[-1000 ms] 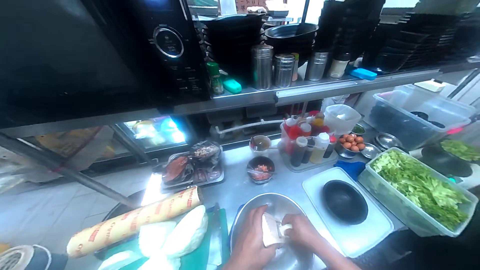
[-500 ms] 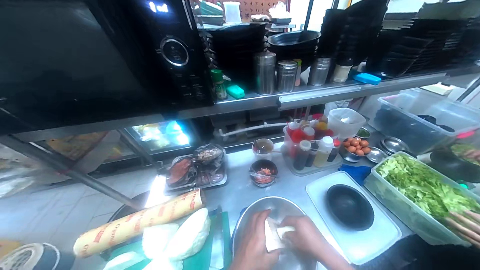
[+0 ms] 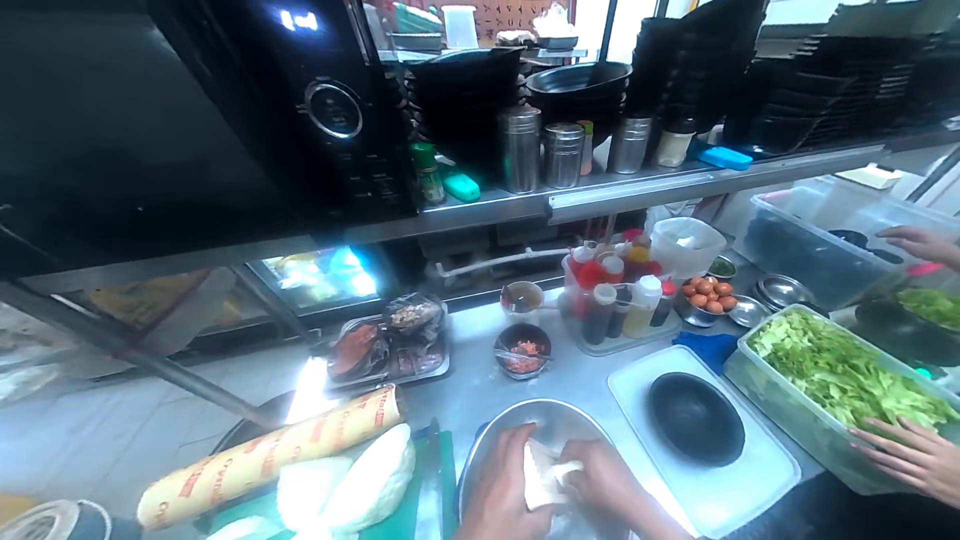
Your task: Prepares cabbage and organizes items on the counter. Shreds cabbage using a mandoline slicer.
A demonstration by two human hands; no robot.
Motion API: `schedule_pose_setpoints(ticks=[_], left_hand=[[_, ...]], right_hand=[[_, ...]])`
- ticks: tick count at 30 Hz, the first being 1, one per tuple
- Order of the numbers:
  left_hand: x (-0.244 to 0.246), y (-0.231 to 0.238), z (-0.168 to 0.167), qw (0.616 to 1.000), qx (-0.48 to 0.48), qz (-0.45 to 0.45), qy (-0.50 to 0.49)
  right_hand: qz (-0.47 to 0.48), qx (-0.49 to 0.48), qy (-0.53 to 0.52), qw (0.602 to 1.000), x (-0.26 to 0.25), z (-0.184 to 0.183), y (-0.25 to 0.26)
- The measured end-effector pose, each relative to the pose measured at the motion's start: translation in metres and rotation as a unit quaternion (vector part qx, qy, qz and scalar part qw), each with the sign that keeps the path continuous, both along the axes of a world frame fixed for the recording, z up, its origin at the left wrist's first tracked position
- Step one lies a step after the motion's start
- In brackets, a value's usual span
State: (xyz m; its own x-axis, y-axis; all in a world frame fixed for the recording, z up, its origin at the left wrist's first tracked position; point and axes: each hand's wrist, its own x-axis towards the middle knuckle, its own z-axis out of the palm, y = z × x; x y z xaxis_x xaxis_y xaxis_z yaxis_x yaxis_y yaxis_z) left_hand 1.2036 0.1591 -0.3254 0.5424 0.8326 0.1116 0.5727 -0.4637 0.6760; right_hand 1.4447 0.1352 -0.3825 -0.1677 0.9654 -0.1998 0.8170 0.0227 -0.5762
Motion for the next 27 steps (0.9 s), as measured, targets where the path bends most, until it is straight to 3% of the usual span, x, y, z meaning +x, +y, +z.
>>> schedule_pose_setpoints(ticks=[3,8,14,18,23,27], left_hand=[[-0.001,-0.004,0.005,1.0,-0.009,0.004,0.001],[0.001,-0.006,0.006,1.0,-0.017,0.011,-0.008],[0.0,-0.007,0.005,1.0,-0.014,0.008,-0.016],[0.0,-0.005,0.005,1.0,-0.014,0.011,-0.016],[-0.004,-0.008,0.004,1.0,-0.017,0.005,-0.01],[-0.011,-0.004,0.005,1.0,-0.018,0.003,-0.021]], right_hand=[[-0.024,-0.042,0.005,0.999,0.013,-0.036,-0.005],[-0.047,0.005,0.018,0.999,0.001,-0.008,0.0],[-0.01,0.013,-0.015,1.0,-0.01,0.012,0.0],[0.016,0.083,0.028,0.996,-0.016,0.036,-0.006],[-0.011,-0.046,-0.026,0.999,0.0,-0.022,-0.009],[-0.018,0.03,-0.002,0.999,-0.019,0.022,-0.01]])
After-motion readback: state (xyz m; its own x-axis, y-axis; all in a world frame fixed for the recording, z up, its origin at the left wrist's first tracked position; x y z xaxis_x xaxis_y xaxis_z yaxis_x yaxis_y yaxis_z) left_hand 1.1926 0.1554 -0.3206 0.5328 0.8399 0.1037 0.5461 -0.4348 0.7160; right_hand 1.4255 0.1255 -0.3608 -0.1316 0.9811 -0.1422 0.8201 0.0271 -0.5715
